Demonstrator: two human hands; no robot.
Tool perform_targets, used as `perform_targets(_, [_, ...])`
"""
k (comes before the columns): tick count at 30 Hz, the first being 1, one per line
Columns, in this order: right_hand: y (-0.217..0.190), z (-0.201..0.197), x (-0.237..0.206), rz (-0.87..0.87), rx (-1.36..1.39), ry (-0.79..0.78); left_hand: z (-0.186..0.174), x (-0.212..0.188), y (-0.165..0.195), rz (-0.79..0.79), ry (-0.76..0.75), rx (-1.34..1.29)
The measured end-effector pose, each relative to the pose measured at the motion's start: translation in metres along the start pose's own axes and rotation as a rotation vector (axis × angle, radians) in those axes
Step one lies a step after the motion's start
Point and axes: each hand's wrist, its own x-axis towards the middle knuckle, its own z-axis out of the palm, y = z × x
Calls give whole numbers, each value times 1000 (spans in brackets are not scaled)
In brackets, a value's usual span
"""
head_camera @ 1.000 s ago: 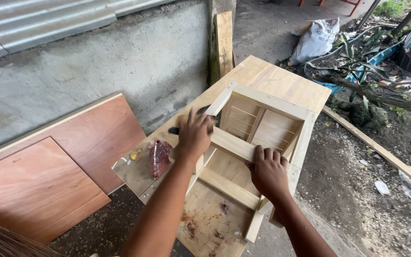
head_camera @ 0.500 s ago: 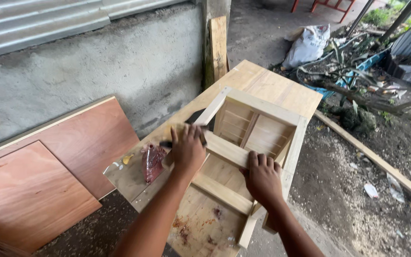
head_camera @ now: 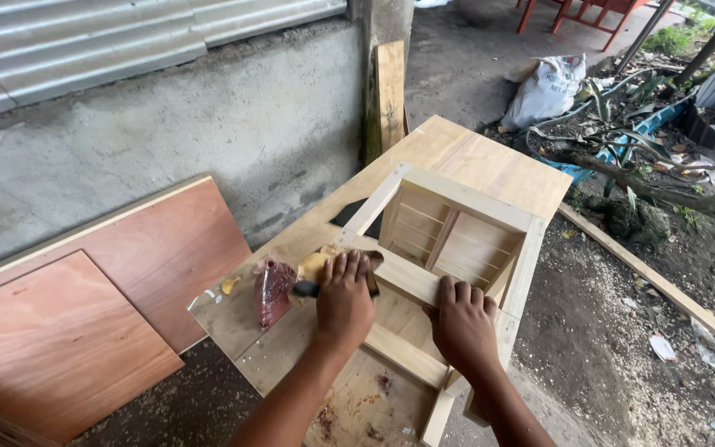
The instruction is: The person sands the edges and surfaces of a small wooden frame using a sanding block. They hold the frame with one hand and rub the sanding block along the wood with the other, occasionally repositioning the frame to reach different areas.
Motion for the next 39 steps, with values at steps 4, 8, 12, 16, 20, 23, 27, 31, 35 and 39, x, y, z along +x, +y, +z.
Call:
perform_targets(4, [2,0,-1,-25,46,52,5,6,0,-62,-82,-109])
perform_targets(8, [3,0,-1,-18,56,16,9,14,-1,-70,-12,-62])
perform_targets(12, [1,0,0,-1,26,8,11,4,2,37,24,-89])
perform_targets(16, [1,0,-1,-16,56,34,16,16,-2,-75,-37,-206])
perform_targets(20, [2,-1,-1,-32,63,56,20,19,0,-42,58,-48])
perform_targets(23, [1,0,-1,6,40,-4,20,8,3,29,-2,-37])
perform_targets(27, [-1,-2,-1,-17,49,25,12,17,0,-17,10,-151])
perform_targets(31, [0,-5,-3,-12,68,42,3,28,2,-122,-6,-154])
perform_targets(35, [-1,-5,-3,-5,57,44,-2,0,15,53,64,-70])
perform_targets(39, [-1,-4,-3,-5,63,45,-4,-2,15,52,29,-153])
